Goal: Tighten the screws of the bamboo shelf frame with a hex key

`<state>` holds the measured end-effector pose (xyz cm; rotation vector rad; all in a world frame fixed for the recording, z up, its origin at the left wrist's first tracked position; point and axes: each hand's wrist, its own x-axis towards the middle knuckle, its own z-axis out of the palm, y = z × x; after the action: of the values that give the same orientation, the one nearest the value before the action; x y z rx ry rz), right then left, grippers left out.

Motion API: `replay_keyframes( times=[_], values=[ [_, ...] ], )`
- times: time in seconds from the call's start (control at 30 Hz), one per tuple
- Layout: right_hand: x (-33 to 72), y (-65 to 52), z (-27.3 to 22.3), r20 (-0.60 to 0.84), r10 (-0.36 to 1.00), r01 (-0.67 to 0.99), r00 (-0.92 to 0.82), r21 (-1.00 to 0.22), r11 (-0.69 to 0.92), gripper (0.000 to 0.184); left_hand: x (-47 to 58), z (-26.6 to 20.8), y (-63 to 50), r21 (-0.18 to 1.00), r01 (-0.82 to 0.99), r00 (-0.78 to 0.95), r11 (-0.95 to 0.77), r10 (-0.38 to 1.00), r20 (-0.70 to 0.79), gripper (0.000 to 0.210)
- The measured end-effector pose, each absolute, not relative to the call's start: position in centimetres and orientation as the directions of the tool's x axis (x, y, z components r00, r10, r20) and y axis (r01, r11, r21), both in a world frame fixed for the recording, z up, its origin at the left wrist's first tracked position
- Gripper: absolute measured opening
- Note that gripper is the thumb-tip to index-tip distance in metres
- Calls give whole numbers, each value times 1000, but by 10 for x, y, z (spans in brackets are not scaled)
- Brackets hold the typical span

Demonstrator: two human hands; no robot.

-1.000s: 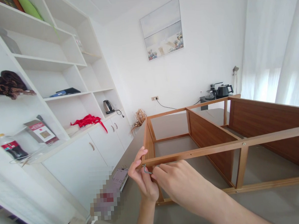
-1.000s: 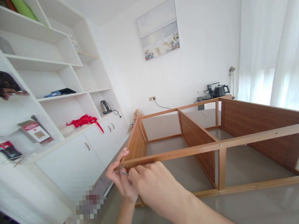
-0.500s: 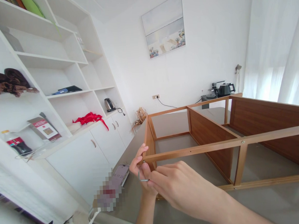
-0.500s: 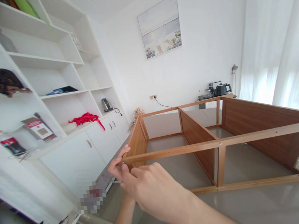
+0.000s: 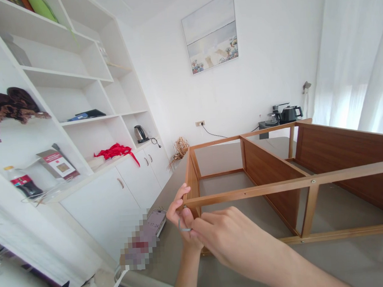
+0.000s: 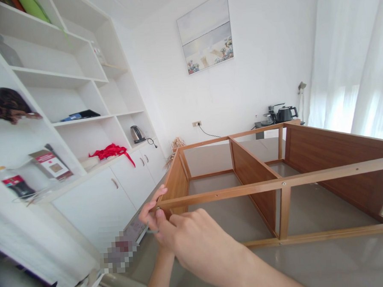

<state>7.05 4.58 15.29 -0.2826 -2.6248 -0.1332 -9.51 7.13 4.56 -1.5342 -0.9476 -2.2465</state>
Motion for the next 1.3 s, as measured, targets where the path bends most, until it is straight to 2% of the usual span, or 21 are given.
replay_keyframes(
  times=[0.03, 0.1, 0.27, 0.43, 0.57, 0.73, 0.87, 1.0, 1.17, 1.3],
  values=[
    [70, 49, 153, 469, 215, 266, -857, 45, 963, 7, -95, 47, 70, 350, 552, -386, -757, 140, 912, 15],
    [68, 54, 152, 452, 261, 319, -853, 55, 946, 16, -95, 51, 67, 326, 556, -348, -764, 142, 926, 17],
    [67, 56, 148, 489, 170, 217, -855, 42, 975, 13, -97, 49, 69, 314, 515, -360, -798, 131, 924, 19],
    [65, 56, 146, 493, 240, 304, -836, 51, 951, 22, -97, 47, 69, 312, 527, -333, -791, 146, 932, 20],
    [65, 57, 146, 496, 194, 234, -847, 21, 972, 19, -95, 52, 68, 312, 519, -357, -796, 130, 925, 20],
    [64, 57, 147, 497, 243, 304, -833, 44, 952, 21, -96, 50, 67, 320, 539, -339, -780, 147, 929, 19],
    [63, 57, 145, 514, 184, 242, -838, 47, 969, 21, -97, 49, 67, 325, 536, -346, -779, 148, 926, 19],
    [62, 58, 145, 504, 235, 311, -831, 71, 948, 22, -97, 50, 67, 315, 547, -329, -775, 147, 933, 17],
    [64, 57, 146, 498, 207, 269, -842, 55, 962, 20, -96, 51, 67, 294, 534, -320, -793, 132, 938, 19],
    [66, 60, 149, 455, 275, 313, -847, 8, 950, 21, -97, 51, 67, 297, 543, -318, -786, 135, 939, 20]
  ],
)
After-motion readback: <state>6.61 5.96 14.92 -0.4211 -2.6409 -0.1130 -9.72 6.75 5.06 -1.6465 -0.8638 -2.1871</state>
